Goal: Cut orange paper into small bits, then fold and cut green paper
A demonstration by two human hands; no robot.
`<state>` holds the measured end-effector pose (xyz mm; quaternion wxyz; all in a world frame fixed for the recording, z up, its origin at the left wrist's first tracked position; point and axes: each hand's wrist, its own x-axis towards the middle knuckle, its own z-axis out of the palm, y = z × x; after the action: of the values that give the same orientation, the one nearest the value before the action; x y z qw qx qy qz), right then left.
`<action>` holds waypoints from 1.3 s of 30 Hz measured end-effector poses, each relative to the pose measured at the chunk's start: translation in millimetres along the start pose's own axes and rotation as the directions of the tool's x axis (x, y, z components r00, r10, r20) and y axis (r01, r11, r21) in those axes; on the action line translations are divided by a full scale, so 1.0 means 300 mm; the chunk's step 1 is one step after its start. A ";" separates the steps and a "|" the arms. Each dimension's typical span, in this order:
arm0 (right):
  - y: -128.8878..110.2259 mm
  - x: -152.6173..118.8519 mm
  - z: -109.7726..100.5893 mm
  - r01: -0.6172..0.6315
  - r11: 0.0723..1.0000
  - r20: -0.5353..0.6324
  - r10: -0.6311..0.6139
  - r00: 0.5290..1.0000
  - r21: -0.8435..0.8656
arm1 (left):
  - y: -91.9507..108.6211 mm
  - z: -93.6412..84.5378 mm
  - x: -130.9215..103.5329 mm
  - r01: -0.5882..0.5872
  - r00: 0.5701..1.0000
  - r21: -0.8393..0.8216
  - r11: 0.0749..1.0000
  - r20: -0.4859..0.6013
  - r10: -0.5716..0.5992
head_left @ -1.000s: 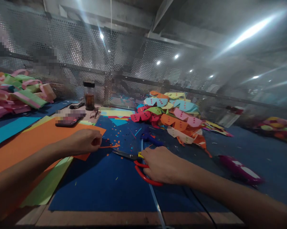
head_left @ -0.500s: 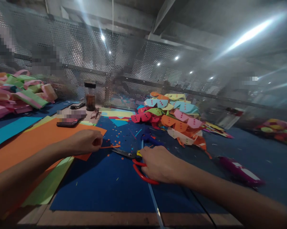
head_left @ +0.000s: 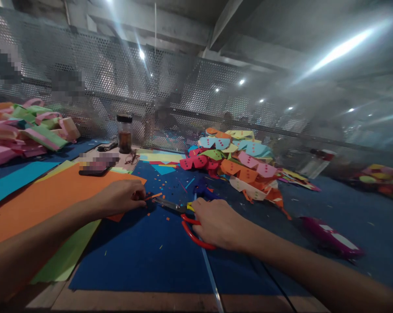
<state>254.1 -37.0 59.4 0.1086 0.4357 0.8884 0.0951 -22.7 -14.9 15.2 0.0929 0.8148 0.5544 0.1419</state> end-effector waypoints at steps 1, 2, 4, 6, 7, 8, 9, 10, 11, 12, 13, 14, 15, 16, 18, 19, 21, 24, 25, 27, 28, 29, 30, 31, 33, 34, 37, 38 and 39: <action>-0.001 -0.001 -0.001 -0.005 1.000 -0.007 0.005 1.000 0.005 | 0.001 0.004 0.000 -0.007 1.000 0.002 1.000 -0.009 0.007; -0.002 -0.002 -0.003 -0.008 1.000 -0.011 0.008 1.000 0.012 | 0.001 0.007 0.000 -0.014 1.000 0.007 1.000 -0.018 0.014; 0.000 -0.006 -0.006 -0.008 1.000 -0.020 0.008 1.000 0.027 | -0.004 0.015 0.001 -0.023 0.999 0.009 1.000 -0.040 0.023; 0.006 -0.010 -0.008 -0.015 0.999 -0.021 0.016 1.000 0.044 | -0.012 0.020 0.003 -0.020 0.998 -0.016 1.000 -0.067 0.018; 0.011 -0.012 -0.009 -0.023 0.998 -0.019 0.024 1.000 0.058 | -0.016 0.022 0.004 -0.019 0.996 -0.038 0.999 -0.084 0.016; 0.017 -0.012 -0.010 -0.034 0.996 -0.017 0.035 0.999 0.078 | -0.020 0.023 0.005 -0.017 0.995 -0.061 0.998 -0.099 0.011; 0.024 -0.012 -0.011 -0.047 0.993 -0.018 0.049 0.999 0.107 | -0.023 0.022 0.007 -0.012 0.993 -0.081 0.997 -0.114 0.003; 0.033 -0.010 -0.011 -0.059 0.988 -0.022 0.063 0.998 0.145 | -0.025 0.020 0.008 -0.003 0.992 -0.098 0.995 -0.127 -0.010; 0.041 -0.007 -0.010 -0.069 0.979 -0.032 0.077 0.997 0.193 | -0.024 0.017 0.008 0.008 0.990 -0.114 0.993 -0.136 -0.023; 0.050 -0.003 -0.010 -0.079 0.964 -0.050 0.095 0.994 0.255 | -0.022 0.013 0.009 0.017 0.989 -0.132 0.991 -0.143 -0.036; 0.059 0.003 -0.010 -0.088 0.940 -0.070 0.118 0.991 0.329 | -0.018 0.008 0.009 0.024 0.988 -0.146 0.989 -0.149 -0.046; 0.066 0.010 -0.011 -0.089 0.906 -0.091 0.139 0.986 0.415 | -0.011 0.001 0.009 0.026 0.988 -0.167 0.986 -0.147 -0.051; 0.072 0.017 -0.014 -0.077 0.857 -0.115 0.156 0.981 0.510 | -0.002 -0.005 0.010 0.021 0.989 -0.203 0.979 -0.139 -0.050; 0.075 0.024 -0.017 -0.050 0.796 -0.141 0.168 0.976 0.603 | 0.009 -0.012 0.010 0.012 0.991 -0.255 0.967 -0.125 -0.046; 0.073 0.036 -0.028 0.042 0.659 -0.213 0.181 0.960 0.751 | 0.036 -0.022 0.013 -0.002 0.996 -0.399 0.917 -0.085 -0.035; 0.067 0.041 -0.034 0.079 0.594 -0.236 0.192 0.953 0.800 | 0.052 -0.025 0.014 -0.006 0.998 -0.478 0.878 -0.058 -0.025; 0.050 0.050 -0.046 0.120 0.467 -0.246 0.220 0.944 0.876 | 0.083 -0.028 0.018 0.003 1.000 -0.601 0.799 0.005 0.000; 0.021 0.057 -0.057 0.199 0.296 -0.264 0.198 0.944 0.934 | 0.126 -0.025 0.020 0.021 0.995 -0.689 0.725 0.085 0.052; 0.013 0.057 -0.059 0.221 0.256 -0.275 0.197 0.941 0.941 | 0.138 -0.023 0.020 0.024 0.993 -0.702 0.711 0.101 0.067; 0.001 0.055 -0.062 0.253 0.213 -0.297 0.207 0.932 0.944 | 0.159 -0.019 0.017 0.021 0.988 -0.725 0.688 0.122 0.098; -0.003 0.053 -0.063 0.262 0.202 -0.304 0.217 0.928 0.944 | 0.169 -0.018 0.015 0.021 0.985 -0.735 0.677 0.131 0.111; -0.004 0.051 -0.062 0.266 0.194 -0.307 0.224 0.925 0.944 | 0.178 -0.017 0.012 0.023 0.983 -0.742 0.670 0.137 0.119; -0.005 0.049 -0.061 0.268 0.187 -0.307 0.230 0.923 0.945 | 0.186 -0.016 0.009 0.026 0.982 -0.742 0.669 0.142 0.121; -0.004 0.049 -0.058 0.270 0.179 -0.308 0.236 0.922 0.946 | 0.193 -0.016 0.006 0.027 0.982 -0.739 0.673 0.145 0.120; -0.001 0.051 -0.051 0.272 0.160 -0.306 0.250 0.919 0.949 | 0.205 -0.016 0.002 0.024 0.981 -0.724 0.689 0.151 0.124; 0.000 0.054 -0.047 0.271 0.150 -0.302 0.255 0.919 0.951 | 0.209 -0.016 0.001 0.023 0.980 -0.724 0.690 0.153 0.127; -0.002 0.064 -0.037 0.257 0.149 -0.289 0.261 0.921 0.955 | 0.217 -0.009 0.003 0.035 0.980 -0.780 0.625 0.148 0.130; -0.005 0.067 -0.036 0.254 0.160 -0.290 0.267 0.919 0.954 | 0.218 -0.003 0.005 0.048 0.982 -0.806 0.590 0.147 0.122; -0.009 0.069 -0.035 0.257 0.173 -0.296 0.271 0.916 0.951 | 0.219 0.005 0.008 0.059 0.984 -0.829 0.556 0.144 0.110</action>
<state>236.8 -23.0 66.5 -0.3827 0.3761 0.7368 -0.4114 36.3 -37.0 34.3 0.5129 0.6919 0.3997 0.3138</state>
